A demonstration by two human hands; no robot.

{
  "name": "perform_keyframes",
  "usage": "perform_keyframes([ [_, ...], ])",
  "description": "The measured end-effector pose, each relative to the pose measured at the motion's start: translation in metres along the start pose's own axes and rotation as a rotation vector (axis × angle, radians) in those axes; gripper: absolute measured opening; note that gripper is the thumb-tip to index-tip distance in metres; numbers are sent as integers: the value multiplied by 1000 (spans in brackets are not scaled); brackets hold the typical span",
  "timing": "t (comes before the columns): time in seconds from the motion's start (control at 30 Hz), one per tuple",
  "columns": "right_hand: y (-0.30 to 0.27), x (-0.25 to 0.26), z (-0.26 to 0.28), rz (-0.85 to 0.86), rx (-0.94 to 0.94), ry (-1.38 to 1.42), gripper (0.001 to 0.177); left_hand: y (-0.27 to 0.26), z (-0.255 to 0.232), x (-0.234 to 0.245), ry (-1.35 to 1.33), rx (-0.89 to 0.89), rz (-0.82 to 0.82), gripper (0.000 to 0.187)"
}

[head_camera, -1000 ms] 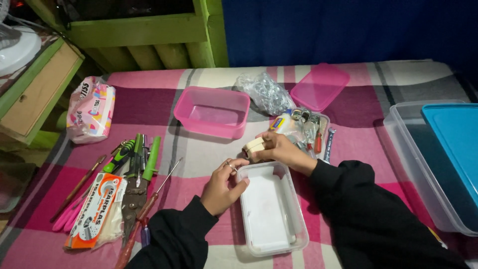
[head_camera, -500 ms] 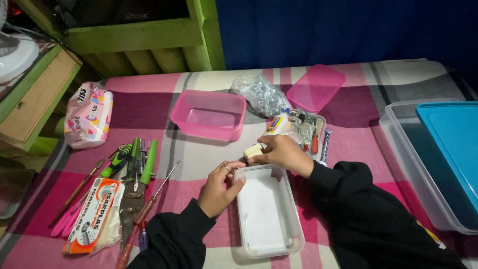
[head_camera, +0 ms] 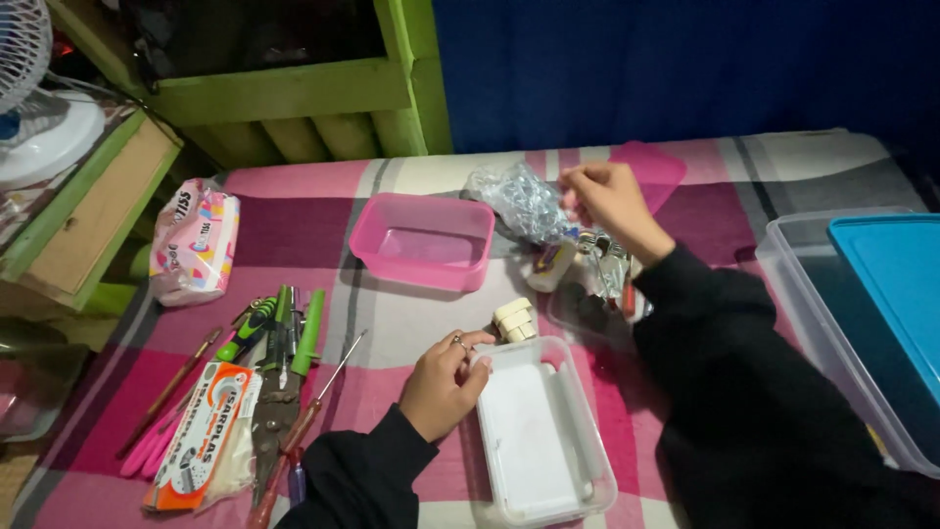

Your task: Organizing various hardware components, small parts, and tools into plastic storage containers.

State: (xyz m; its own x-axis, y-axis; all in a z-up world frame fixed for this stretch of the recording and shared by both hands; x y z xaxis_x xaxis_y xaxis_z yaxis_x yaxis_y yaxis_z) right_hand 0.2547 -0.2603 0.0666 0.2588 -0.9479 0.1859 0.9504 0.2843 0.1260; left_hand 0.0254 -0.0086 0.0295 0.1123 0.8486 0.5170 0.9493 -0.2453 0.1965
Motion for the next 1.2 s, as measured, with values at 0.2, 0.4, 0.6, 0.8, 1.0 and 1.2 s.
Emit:
perform_keyframes([
  [0.2,67,-15,-32,63,8,-657,81,0,-8,5,164,-106,-11,31],
  [0.4,127,-35,-108,337,-13,-801,144,1,-2,5,230,-141,-2,33],
  [0.6,109,-53,-72,245,-53,-1056,134,2,-6,7,209,-162,-3,32],
  [0.8,131,-28,-100,103,273,-848,84,2,2,4,196,-153,22,25],
  [1.0,138,17,-126,41,280,-388,60,3,-3,5,148,-124,43,28],
  [1.2,133,49,-134,-67,240,102,43,2,7,-2,136,-131,55,30],
])
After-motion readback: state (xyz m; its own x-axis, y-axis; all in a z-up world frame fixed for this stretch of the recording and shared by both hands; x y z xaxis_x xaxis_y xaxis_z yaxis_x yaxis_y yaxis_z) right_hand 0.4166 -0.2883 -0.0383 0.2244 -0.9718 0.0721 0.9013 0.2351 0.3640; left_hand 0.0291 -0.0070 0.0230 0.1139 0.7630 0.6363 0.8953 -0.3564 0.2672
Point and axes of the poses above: each hand's wrist, its own y-axis towards the middle knuckle, its own x-axis out of the back of the hand, z = x × y, the point moved 3 cm from there along y, towards the middle knuckle, and after that the axes turned 5 degrees about z, right-handed, at the moved point
